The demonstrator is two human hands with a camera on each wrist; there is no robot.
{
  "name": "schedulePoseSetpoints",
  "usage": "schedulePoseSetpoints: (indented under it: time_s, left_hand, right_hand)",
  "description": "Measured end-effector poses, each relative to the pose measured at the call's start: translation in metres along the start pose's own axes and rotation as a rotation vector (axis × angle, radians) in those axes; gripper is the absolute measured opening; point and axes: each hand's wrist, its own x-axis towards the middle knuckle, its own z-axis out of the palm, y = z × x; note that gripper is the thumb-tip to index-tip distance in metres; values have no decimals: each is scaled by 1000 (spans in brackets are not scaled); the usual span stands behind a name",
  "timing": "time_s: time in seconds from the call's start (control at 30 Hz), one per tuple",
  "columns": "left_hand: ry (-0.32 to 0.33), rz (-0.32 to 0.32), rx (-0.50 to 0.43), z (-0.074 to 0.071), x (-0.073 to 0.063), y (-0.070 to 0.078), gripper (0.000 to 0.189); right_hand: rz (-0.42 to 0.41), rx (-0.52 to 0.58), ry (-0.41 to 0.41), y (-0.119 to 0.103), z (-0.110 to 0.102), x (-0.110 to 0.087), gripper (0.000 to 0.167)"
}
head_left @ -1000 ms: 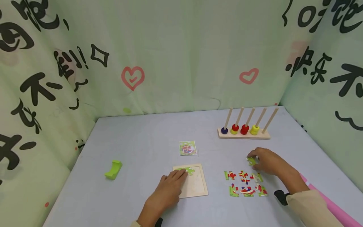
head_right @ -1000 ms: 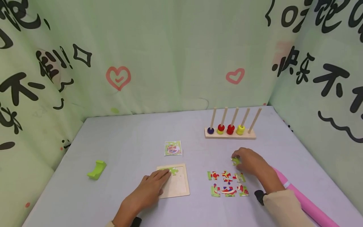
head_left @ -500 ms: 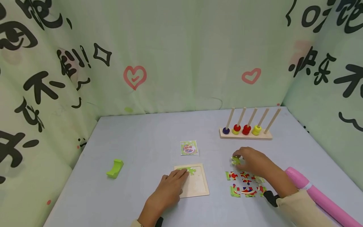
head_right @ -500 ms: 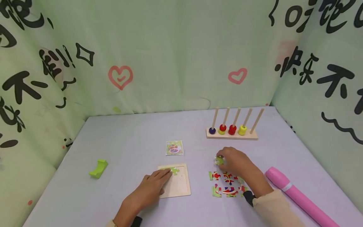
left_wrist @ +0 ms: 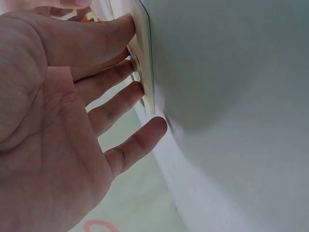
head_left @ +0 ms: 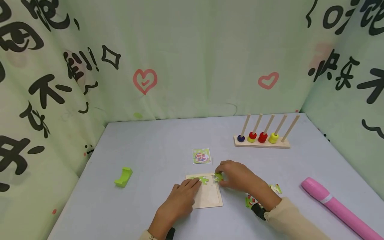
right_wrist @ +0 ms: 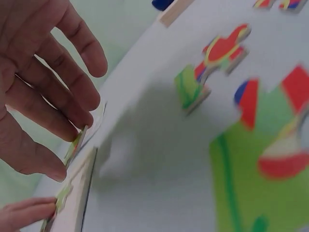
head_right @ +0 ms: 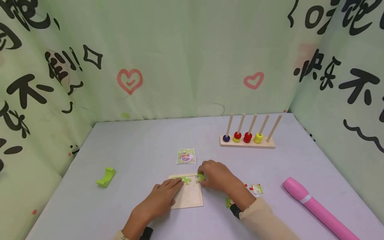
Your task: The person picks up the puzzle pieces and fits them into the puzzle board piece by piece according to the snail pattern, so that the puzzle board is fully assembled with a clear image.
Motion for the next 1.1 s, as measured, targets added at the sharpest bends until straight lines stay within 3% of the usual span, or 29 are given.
schedulePoseSetpoints:
  time_s: [0.43, 0.77, 1.1]
  left_hand:
    - [-11, -1, -15, -1, 1, 1, 62]
    - [2, 9, -12, 1, 1, 0, 60]
    - [89, 24, 62, 8, 2, 7, 66]
  right_hand:
    - [60, 23, -15, -18, 17, 14, 33]
    - [38, 8, 10, -20, 19, 15, 32]
    - [26, 9, 24, -21, 18, 14, 32]
